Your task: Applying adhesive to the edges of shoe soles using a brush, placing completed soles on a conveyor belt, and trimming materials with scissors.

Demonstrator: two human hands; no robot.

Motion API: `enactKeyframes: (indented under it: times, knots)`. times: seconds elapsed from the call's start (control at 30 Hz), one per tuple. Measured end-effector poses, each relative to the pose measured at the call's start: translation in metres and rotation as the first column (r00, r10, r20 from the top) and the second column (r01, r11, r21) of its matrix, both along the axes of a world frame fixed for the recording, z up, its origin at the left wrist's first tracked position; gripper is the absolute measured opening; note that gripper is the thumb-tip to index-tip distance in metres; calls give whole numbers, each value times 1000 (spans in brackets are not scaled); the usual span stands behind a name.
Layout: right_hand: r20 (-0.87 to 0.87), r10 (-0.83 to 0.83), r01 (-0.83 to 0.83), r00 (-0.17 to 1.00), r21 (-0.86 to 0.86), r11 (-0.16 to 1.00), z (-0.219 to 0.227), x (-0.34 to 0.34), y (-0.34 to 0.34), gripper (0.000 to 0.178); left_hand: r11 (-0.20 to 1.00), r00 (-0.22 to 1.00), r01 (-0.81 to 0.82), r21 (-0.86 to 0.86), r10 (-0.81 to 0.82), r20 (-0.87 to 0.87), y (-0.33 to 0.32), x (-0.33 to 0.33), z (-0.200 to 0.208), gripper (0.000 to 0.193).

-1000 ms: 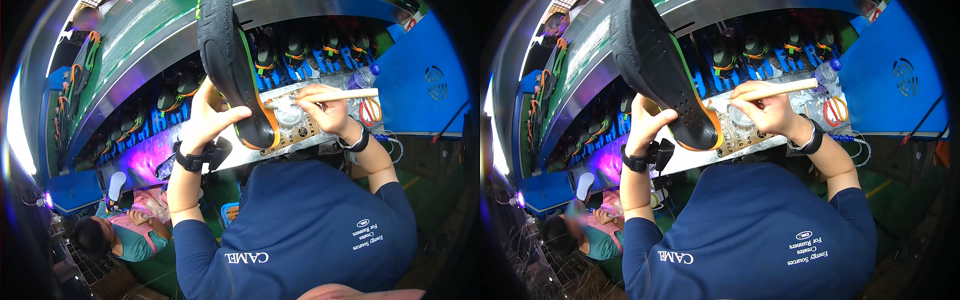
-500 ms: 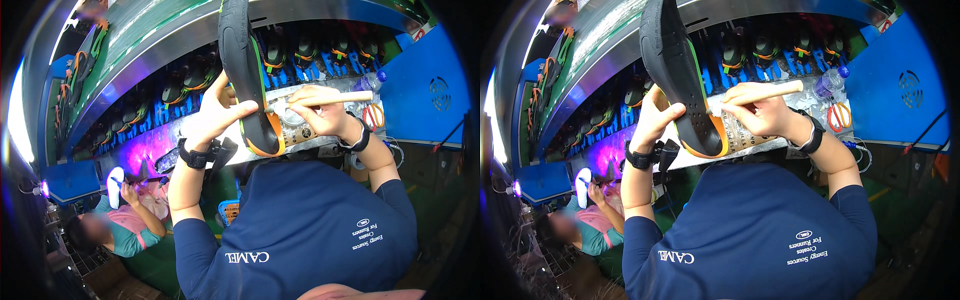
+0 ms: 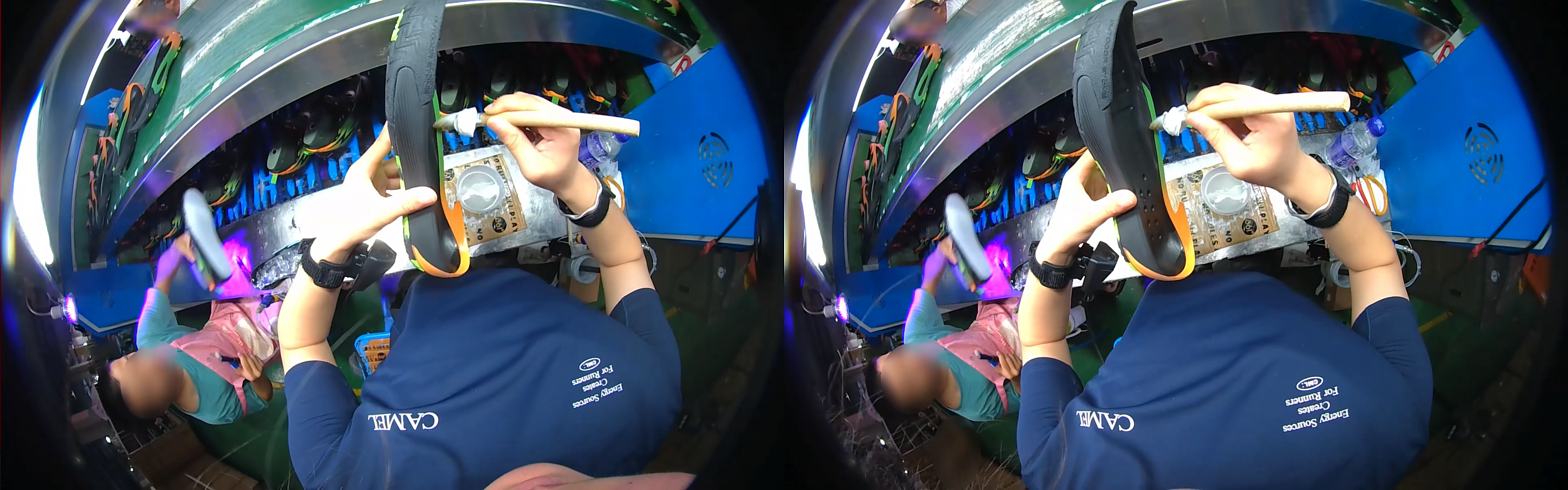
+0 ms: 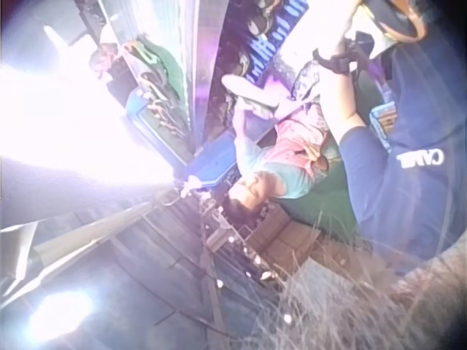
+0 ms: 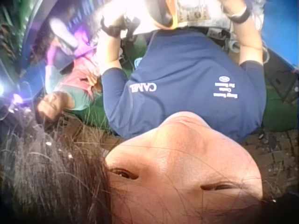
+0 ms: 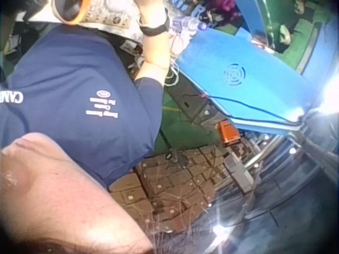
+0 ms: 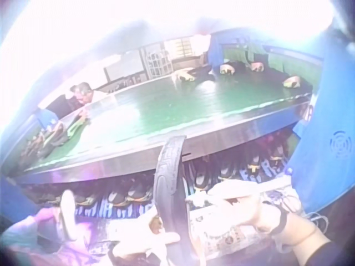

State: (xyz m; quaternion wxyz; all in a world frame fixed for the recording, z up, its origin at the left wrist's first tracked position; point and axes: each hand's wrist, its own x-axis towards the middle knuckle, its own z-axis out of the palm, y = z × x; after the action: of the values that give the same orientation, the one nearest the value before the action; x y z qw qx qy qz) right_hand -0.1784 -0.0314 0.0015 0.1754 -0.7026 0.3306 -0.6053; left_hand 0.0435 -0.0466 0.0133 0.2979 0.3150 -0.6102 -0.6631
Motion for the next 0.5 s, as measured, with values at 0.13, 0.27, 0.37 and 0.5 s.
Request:
enactKeyframes:
  times: [0.13, 0.27, 0.37, 0.5]
  knots:
    - [-14, -50, 48, 999, -88, 995, 8, -4, -8, 4, 999, 1000, 19, 35, -19, -6, 5, -1, -3, 78]
    - [-41, -72, 65, 997, -146, 987, 13, -7, -10, 5, 999, 999, 36, 41, -34, -38, 13, -3, 2, 71]
    - [-41, -65, 59, 997, -131, 990, 13, -7, -8, 5, 995, 997, 58, 80, -53, -58, 12, -5, 4, 70]
    - [-221, -78, 43, 972, -161, 986, 6, -20, 0, 2, 996, 993, 87, 32, -84, -87, -4, -20, 1, 65]
